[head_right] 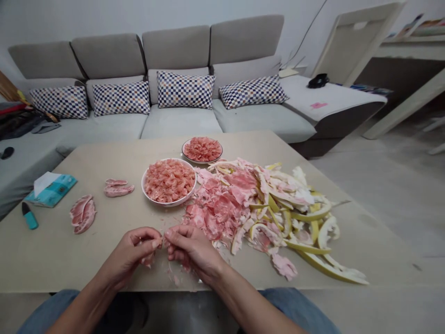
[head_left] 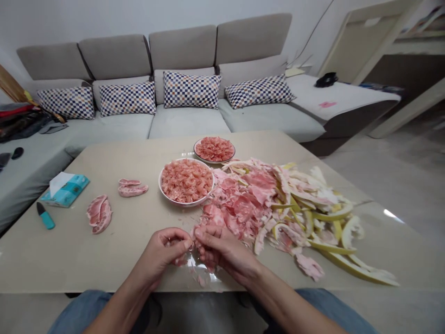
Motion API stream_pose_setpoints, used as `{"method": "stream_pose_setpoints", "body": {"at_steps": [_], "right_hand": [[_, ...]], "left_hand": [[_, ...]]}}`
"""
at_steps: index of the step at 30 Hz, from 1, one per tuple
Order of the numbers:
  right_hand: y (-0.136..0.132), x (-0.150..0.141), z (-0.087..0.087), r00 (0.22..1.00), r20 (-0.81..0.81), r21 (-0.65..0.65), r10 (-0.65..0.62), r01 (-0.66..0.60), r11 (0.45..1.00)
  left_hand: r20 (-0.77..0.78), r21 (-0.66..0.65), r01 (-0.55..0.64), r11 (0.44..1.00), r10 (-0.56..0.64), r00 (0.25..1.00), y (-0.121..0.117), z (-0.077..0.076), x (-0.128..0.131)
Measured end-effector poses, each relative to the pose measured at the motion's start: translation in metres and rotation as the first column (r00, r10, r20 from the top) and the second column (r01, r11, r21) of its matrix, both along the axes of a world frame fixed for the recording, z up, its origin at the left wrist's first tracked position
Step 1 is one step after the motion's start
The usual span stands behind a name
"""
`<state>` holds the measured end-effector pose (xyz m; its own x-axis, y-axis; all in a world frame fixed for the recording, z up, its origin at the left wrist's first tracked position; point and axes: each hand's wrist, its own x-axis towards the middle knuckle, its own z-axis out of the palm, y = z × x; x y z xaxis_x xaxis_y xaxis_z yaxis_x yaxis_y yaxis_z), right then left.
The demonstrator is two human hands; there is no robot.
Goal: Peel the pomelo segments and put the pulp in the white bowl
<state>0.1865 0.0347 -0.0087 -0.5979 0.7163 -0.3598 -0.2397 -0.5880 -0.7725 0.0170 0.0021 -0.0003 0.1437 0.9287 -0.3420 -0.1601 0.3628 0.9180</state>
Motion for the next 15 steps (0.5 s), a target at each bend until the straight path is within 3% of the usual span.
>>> {"method": "stream_pose_setpoints", "body": {"at_steps": [6, 11, 15], "right_hand": [[0.0057, 0.0072, 0.0045, 0.999, -0.012, 0.002, -0.034, 0.034, 0.999], [0.0100, 0.0108, 0.0089, 0.996, -0.051, -0.038, -0.075, 0.073, 0.997], [0.0102, 0.0101, 0.0081, 0.989, -0.105, -0.079, -0.101, 0.093, 0.993]], "left_hand": [[0.027, -0.006, 0.001, 1.000, -0.001, 1.000, 0.0004, 0.0072, -0.0073], [-0.057, -0.008, 0.039, 0.999, -0.039, 0.998, 0.0011, 0.0073, -0.0047], [-0.155, 0.064, 0.071, 0.995, -0.060, 0.986, 0.0019, 0.0018, -0.0001]]}}
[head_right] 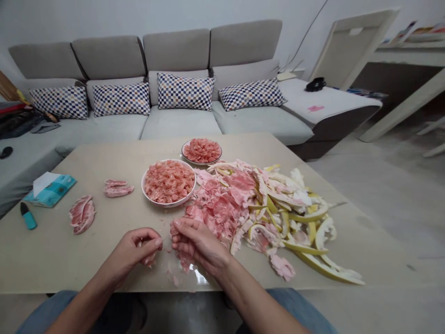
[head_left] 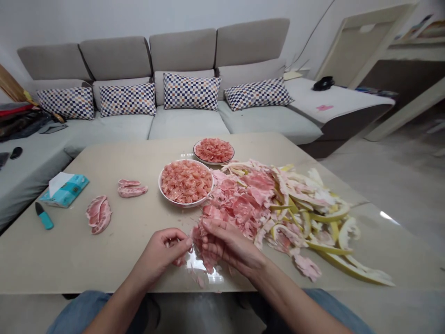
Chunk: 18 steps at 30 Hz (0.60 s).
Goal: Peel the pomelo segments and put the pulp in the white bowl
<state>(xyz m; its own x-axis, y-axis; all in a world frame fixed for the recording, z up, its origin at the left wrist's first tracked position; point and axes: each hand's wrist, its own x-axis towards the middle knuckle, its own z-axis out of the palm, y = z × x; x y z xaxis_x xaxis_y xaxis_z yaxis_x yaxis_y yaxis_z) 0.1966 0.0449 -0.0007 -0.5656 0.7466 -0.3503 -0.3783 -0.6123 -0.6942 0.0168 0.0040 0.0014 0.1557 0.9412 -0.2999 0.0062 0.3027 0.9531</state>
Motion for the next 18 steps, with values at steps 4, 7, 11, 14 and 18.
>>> {"method": "stream_pose_setpoints", "body": {"at_steps": [4, 7, 11, 14, 18], "right_hand": [[-0.001, -0.002, -0.004, 1.000, -0.005, -0.018, 0.014, -0.015, 1.000], [-0.003, -0.005, -0.009, 0.998, 0.067, 0.040, -0.009, 0.006, 0.999], [-0.006, -0.012, -0.012, 0.970, 0.218, 0.159, -0.107, 0.073, 0.984], [-0.008, -0.015, -0.014, 0.948, 0.285, 0.230, -0.145, 0.079, 0.970], [-0.010, -0.017, -0.012, 0.926, 0.332, 0.289, -0.179, 0.081, 0.954]], "left_hand": [[-0.092, 0.112, -0.087, 0.990, 0.097, 0.991, 0.000, -0.002, 0.002], [-0.152, 0.159, -0.082, 0.984, 0.107, 0.983, -0.001, -0.002, 0.003], [-0.224, 0.211, -0.059, 0.976, 0.107, 0.969, -0.003, -0.006, 0.006], [-0.301, 0.277, -0.052, 0.960, 0.138, 0.944, -0.004, -0.010, 0.008], [-0.346, 0.289, -0.053, 0.956, 0.156, 0.925, -0.005, -0.013, 0.008]]}}
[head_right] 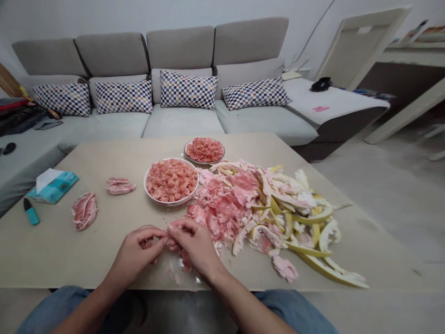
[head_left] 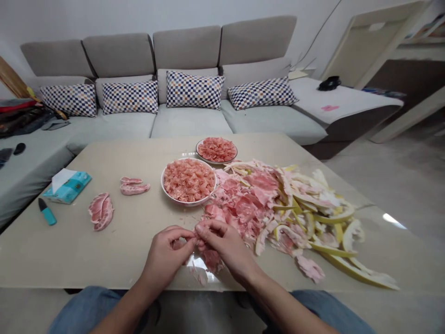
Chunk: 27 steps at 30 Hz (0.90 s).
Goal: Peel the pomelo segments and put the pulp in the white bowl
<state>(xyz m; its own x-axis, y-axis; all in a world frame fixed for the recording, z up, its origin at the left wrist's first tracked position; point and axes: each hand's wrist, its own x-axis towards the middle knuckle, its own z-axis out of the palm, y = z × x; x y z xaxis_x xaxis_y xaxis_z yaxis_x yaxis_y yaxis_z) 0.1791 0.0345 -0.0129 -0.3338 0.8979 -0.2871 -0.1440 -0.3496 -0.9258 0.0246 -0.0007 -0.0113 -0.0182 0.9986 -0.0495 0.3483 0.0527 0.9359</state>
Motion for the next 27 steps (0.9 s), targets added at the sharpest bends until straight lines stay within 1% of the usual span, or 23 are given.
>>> {"method": "stream_pose_setpoints", "body": {"at_steps": [3, 6, 9, 12, 15, 18, 21, 25, 27], "right_hand": [[-0.002, -0.001, 0.003, 1.000, 0.022, 0.019, -0.012, 0.011, 1.000], [-0.003, -0.001, 0.006, 0.998, 0.065, 0.023, 0.010, -0.012, 1.000], [-0.002, 0.000, 0.007, 0.995, 0.098, -0.006, 0.034, -0.034, 0.999], [-0.001, 0.002, 0.006, 0.995, 0.088, -0.050, 0.039, -0.035, 0.998], [0.000, 0.004, 0.006, 0.998, 0.044, -0.089, 0.052, -0.048, 0.995], [0.003, 0.006, 0.006, 1.000, -0.007, -0.120, 0.026, -0.027, 0.992], [0.006, 0.009, 0.005, 0.995, -0.100, -0.161, 0.016, -0.032, 0.986], [0.009, 0.011, -0.001, 0.957, -0.281, -0.249, 0.070, -0.143, 0.958], [0.008, 0.011, -0.004, 0.935, -0.342, -0.257, 0.098, -0.193, 0.947]], "left_hand": [[-0.012, 0.014, 0.009, 1.000, -0.009, 1.000, 0.000, 0.000, 0.000], [-0.024, 0.035, 0.029, 0.999, -0.028, 0.999, -0.001, 0.003, 0.001], [-0.016, 0.053, 0.028, 0.998, -0.027, 1.000, -0.001, 0.006, 0.001], [0.026, 0.042, 0.010, 0.999, -0.011, 1.000, 0.000, 0.010, 0.000], [0.091, 0.003, -0.004, 1.000, 0.004, 0.996, 0.002, 0.012, -0.004], [0.144, -0.039, -0.005, 0.999, 0.011, 0.990, 0.004, 0.013, -0.009], [0.170, -0.104, 0.020, 0.994, -0.002, 0.985, 0.005, 0.013, -0.011], [0.174, -0.187, 0.091, 0.978, -0.058, 0.983, 0.005, 0.012, -0.010], [0.173, -0.181, 0.078, 0.980, -0.046, 0.984, 0.005, 0.009, -0.009]]}}
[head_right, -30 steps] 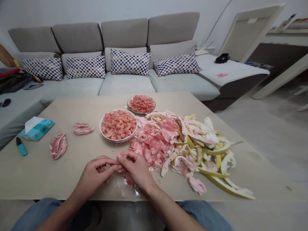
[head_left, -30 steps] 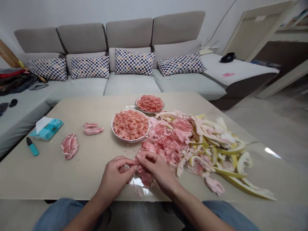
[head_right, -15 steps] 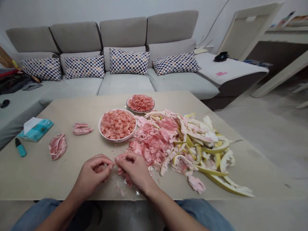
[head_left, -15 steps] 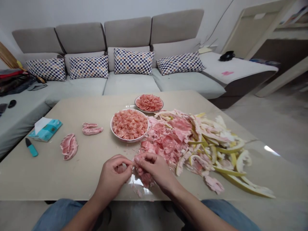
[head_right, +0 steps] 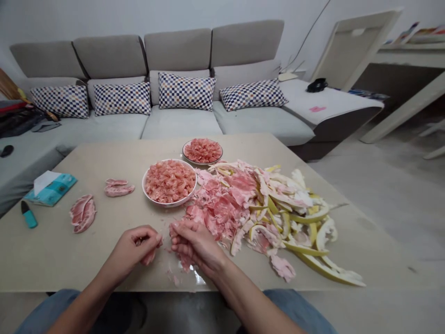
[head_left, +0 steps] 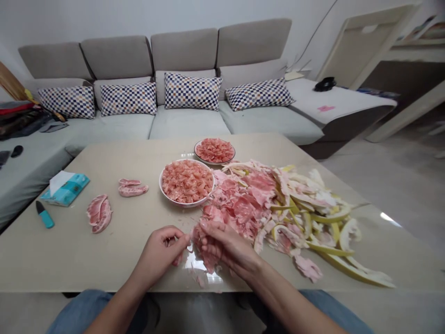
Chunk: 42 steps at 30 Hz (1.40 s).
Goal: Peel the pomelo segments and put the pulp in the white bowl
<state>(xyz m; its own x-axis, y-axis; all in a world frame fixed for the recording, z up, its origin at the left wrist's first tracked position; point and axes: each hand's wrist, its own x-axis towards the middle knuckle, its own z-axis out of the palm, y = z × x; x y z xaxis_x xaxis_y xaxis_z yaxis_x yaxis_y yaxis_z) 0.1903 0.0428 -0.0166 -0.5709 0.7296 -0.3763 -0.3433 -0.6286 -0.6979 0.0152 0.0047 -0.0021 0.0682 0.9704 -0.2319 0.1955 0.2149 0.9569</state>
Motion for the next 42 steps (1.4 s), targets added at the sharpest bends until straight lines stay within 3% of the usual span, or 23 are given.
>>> {"method": "stream_pose_setpoints", "body": {"at_steps": [3, 6, 8, 10, 12, 15, 20, 23, 25, 28, 30, 31, 34, 37, 39, 42], "right_hand": [[0.000, 0.002, 0.004, 0.999, 0.034, 0.047, 0.011, -0.012, 0.999], [0.012, 0.007, 0.023, 0.972, 0.226, 0.278, -0.067, 0.001, 0.961], [0.030, 0.008, 0.043, 0.908, 0.371, 0.541, -0.194, -0.042, 0.840], [0.057, 0.002, 0.062, 0.807, 0.443, 0.771, -0.390, -0.120, 0.626], [0.086, -0.010, 0.074, 0.693, 0.381, 0.915, -0.612, -0.185, 0.359], [0.126, -0.035, 0.075, 0.690, 0.343, 0.939, -0.637, -0.233, 0.253], [0.154, -0.061, 0.059, 0.711, 0.419, 0.903, -0.565, -0.390, 0.179], [0.151, -0.058, 0.063, 0.710, 0.467, 0.878, -0.528, -0.441, 0.185], [0.143, -0.049, 0.073, 0.697, 0.452, 0.888, -0.556, -0.410, 0.208], [0.117, -0.028, 0.084, 0.669, 0.412, 0.910, -0.618, -0.328, 0.253], [0.090, -0.013, 0.081, 0.659, 0.420, 0.908, -0.624, -0.302, 0.292], [0.074, -0.007, 0.076, 0.667, 0.443, 0.895, -0.599, -0.300, 0.329], [0.025, 0.001, 0.052, 0.757, 0.549, 0.754, -0.355, -0.265, 0.601], [-0.008, -0.003, 0.036, 0.845, 0.519, 0.576, -0.126, -0.237, 0.782], [-0.016, -0.007, 0.034, 0.891, 0.453, 0.503, -0.038, -0.220, 0.836], [-0.015, -0.008, 0.034, 0.901, 0.429, 0.496, -0.071, -0.169, 0.852]], "left_hand": [[0.062, 0.028, -0.072, 0.997, 0.070, 0.996, 0.003, -0.004, 0.000], [0.238, 0.032, -0.153, 0.988, 0.142, 0.961, 0.006, -0.006, -0.001], [0.344, 0.009, -0.197, 0.980, 0.182, 0.921, 0.008, -0.006, -0.003], [0.438, -0.063, -0.222, 0.973, 0.226, 0.870, 0.010, -0.005, -0.005], [0.541, -0.168, -0.219, 0.961, 0.276, 0.795, 0.011, -0.006, -0.008], [0.641, -0.259, -0.203, 0.944, 0.326, 0.695, 0.013, -0.009, -0.013], [0.722, -0.282, -0.218, 0.934, 0.356, 0.593, 0.016, -0.008, -0.019], [0.753, -0.289, -0.220, 0.932, 0.363, 0.548, 0.015, -0.003, -0.020], [0.771, -0.290, -0.216, 0.932, 0.362, 0.525, 0.014, 0.002, -0.021], [0.803, -0.274, -0.194, 0.942, 0.335, 0.493, 0.012, 0.008, -0.020], [0.814, -0.244, -0.176, 0.954, 0.300, 0.498, 0.008, 0.010, -0.017], [0.813, -0.225, -0.167, 0.960, 0.279, 0.511, 0.006, 0.010, -0.016], [0.800, -0.161, -0.125, 0.979, 0.204, 0.564, -0.001, 0.008, -0.009], [0.756, -0.105, -0.086, 0.991, 0.136, 0.640, -0.007, 0.006, -0.001], [0.700, -0.068, -0.089, 0.994, 0.111, 0.706, -0.008, 0.005, 0.002], [0.607, -0.002, -0.104, 0.995, 0.084, 0.790, -0.007, 0.006, 0.006]]}}
